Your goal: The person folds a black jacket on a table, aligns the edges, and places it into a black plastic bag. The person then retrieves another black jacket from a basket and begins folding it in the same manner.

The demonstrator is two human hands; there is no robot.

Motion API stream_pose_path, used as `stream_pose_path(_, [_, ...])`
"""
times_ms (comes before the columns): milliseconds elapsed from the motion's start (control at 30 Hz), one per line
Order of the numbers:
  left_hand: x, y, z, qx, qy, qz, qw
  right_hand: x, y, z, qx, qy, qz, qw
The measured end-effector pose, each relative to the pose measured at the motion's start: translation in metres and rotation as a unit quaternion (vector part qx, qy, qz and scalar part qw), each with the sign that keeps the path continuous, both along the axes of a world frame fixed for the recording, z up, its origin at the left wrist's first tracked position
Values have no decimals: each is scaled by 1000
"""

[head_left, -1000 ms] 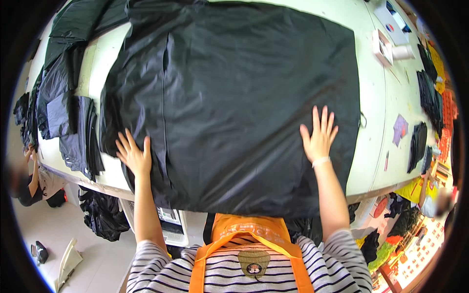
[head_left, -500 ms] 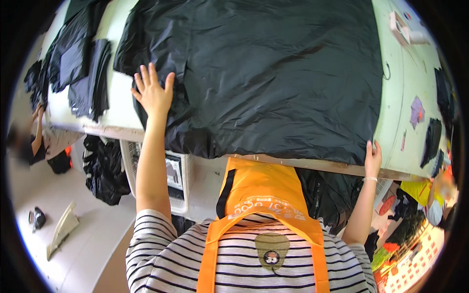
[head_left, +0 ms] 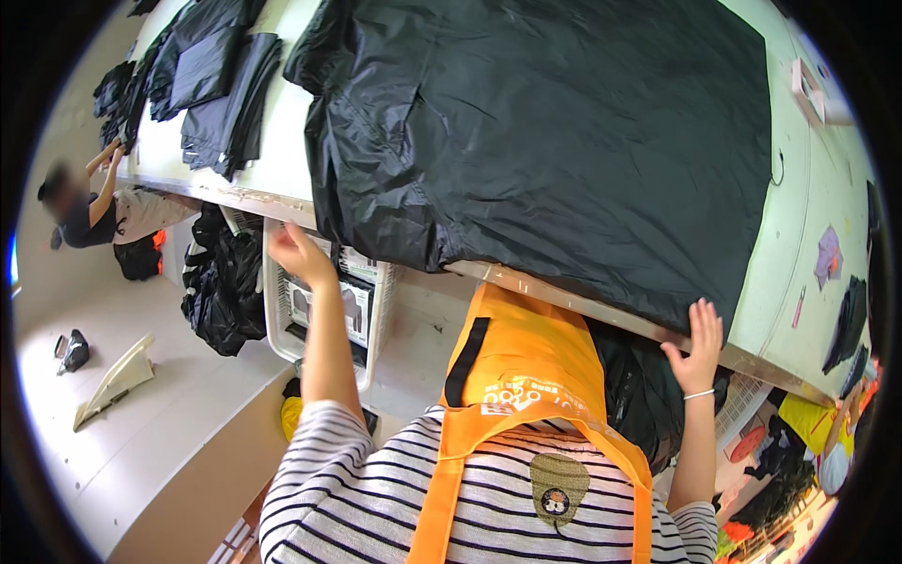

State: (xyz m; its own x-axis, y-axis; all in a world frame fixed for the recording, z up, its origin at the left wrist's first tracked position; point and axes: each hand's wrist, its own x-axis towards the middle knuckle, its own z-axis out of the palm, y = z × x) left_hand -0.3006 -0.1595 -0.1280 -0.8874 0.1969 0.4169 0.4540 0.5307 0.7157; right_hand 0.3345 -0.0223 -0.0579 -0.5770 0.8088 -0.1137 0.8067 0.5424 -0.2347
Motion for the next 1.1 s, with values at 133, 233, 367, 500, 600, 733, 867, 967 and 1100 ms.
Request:
stream_pose_path(133, [14, -80, -106, 49, -229, -57, 971, 2, -18, -33, 31, 9, -28, 999])
stream_pose_path(233, [21, -43, -77, 102, -483, -53, 868, 11, -18, -24, 42, -9, -27, 999])
stream_pose_path(367, [3, -70, -45, -63, -490, 34, 869, 48, -11, -16, 43, 30, -52, 997])
stream_pose_path(500, [-29, -129, 2, 145, -614, -35, 775, 61, 3, 18, -48, 38, -30, 998])
stream_pose_path(600, [-19, -86, 96, 223, -659, -173, 697, 85, 27, 40, -219, 160, -230, 935])
stream_pose_path(733, [-62, 31, 149, 225, -613, -282, 703, 95, 144, 54, -179, 254, -286, 906])
stream_pose_path(867, [-104, 205, 179, 176, -662, -606, 405, 49, 269, 35, -19, 298, -339, 892])
stream_pose_path(967, [-112, 217, 146, -29, -222, -345, 911, 63, 307, 4, -60, 282, -412, 864])
stream_pose_path(1100, [-140, 135, 47, -114, -224, -317, 914, 80, 261, -37, -81, 179, -383, 903])
